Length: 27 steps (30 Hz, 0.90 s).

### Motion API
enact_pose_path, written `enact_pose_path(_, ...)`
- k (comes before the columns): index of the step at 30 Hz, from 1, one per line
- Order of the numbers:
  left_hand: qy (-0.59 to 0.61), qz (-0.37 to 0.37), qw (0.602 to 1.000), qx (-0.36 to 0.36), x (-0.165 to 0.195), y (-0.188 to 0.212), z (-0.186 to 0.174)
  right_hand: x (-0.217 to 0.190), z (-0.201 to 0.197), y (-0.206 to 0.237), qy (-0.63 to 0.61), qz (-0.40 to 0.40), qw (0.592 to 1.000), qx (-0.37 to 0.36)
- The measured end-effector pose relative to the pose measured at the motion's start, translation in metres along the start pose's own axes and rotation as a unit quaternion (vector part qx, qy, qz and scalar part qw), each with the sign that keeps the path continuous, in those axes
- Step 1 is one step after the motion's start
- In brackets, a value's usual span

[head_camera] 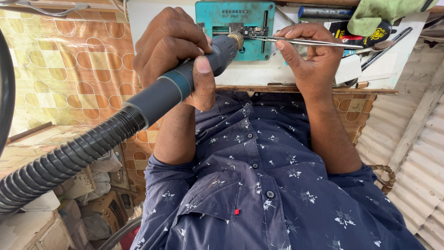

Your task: The person uses a hot air gun to heat a small circuit board held in a vise, then applies flux from a yellow container. They cut a short piece of solder wire with pliers and solder a component on the board using a soldering iron. The work is performed on a cluttered workbench with various tools visible.

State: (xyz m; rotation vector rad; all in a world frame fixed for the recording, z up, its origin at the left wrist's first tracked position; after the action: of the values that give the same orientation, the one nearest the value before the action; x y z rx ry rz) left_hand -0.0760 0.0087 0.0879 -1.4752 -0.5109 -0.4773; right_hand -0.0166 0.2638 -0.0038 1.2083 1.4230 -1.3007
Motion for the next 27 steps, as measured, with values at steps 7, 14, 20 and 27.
enact_pose_path(7,-0.006,0.001,1.0,-0.005,-0.001,-0.001,0.001,0.0,0.0,0.0,-0.008,-0.003,1.0,-0.001)
enact_pose_path(14,-0.003,-0.007,1.0,-0.015,0.0,-0.002,0.004,0.001,-0.001,0.0,0.0,0.002,1.0,-0.002)
enact_pose_path(20,0.013,-0.008,1.0,-0.021,0.0,-0.002,0.007,0.001,-0.001,0.0,-0.016,0.005,1.0,-0.002)
enact_pose_path(27,0.013,-0.002,1.0,-0.026,-0.002,-0.001,0.01,0.001,-0.001,0.0,-0.017,0.004,1.0,-0.002)
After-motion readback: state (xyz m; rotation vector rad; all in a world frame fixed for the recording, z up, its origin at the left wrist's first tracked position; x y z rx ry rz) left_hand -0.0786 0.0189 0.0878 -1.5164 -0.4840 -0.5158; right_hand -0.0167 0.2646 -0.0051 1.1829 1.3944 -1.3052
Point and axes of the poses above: each hand's wrist, its own y-axis away from the middle knuckle, its own z-axis out of the palm, x = y × z, the point moved 4 cm from there along -y, towards the middle knuckle, and after that the axes turned 2 degrees about -z, right-handed, at the moved point
